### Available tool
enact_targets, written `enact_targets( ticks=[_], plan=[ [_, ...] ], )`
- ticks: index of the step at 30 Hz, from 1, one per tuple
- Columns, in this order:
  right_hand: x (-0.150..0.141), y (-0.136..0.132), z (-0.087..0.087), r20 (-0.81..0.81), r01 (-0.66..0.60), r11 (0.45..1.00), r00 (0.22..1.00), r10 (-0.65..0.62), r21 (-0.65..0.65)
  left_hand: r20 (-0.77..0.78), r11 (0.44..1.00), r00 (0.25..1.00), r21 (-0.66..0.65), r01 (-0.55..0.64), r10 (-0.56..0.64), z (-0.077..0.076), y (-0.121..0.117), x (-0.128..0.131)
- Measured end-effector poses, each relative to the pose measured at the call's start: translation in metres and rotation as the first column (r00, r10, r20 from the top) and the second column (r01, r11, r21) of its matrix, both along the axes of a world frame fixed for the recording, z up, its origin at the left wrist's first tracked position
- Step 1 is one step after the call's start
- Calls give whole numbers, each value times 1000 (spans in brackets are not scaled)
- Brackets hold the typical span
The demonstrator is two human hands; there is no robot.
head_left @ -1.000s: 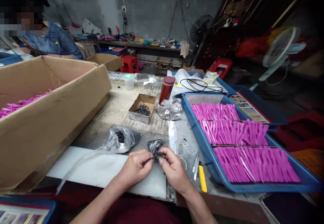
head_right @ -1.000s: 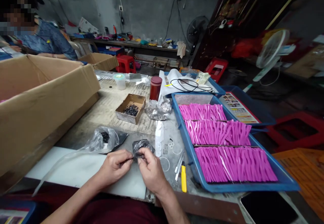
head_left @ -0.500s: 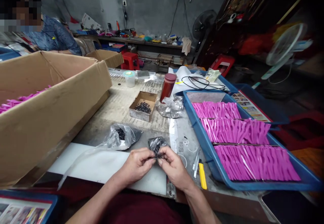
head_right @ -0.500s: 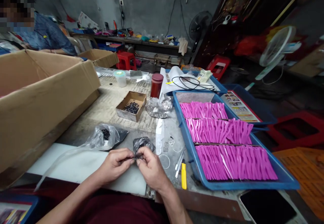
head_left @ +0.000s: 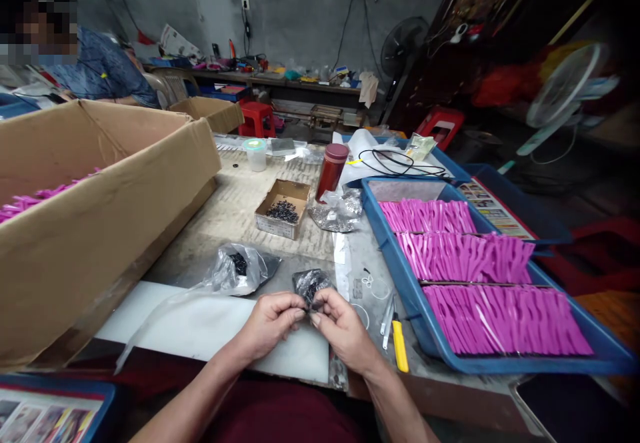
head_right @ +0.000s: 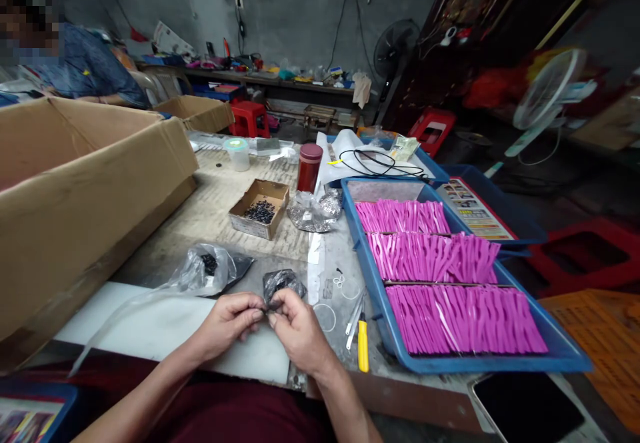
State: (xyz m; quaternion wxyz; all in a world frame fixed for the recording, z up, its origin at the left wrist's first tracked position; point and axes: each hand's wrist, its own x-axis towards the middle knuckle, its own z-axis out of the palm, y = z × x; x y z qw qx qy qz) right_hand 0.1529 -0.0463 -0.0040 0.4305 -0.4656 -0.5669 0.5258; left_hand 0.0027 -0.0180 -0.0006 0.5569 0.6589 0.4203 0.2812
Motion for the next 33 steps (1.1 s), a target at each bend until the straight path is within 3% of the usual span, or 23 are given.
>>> enact_targets(
  ticks=[3, 6, 17, 33],
  plan=[
    [0, 0, -1, -19, 11, 1000, 1000, -11, -2, 75, 992, 997, -126, -10, 19, -5, 0, 0],
    [0, 0, -1, -23, 7, 1000, 1000, -7, -7, 102, 986, 994, -166, -16, 33, -7, 0, 1],
    [-1, -1, -3, -40, 16, 1000, 999, -17, -18, 101, 982, 993, -186, -42, 62, 0, 0, 4],
    [-5, -1, 0, -154, 49, 991, 986, -68, -123, 125, 976, 989, -210, -50, 78, -4, 0, 4]
  ],
)
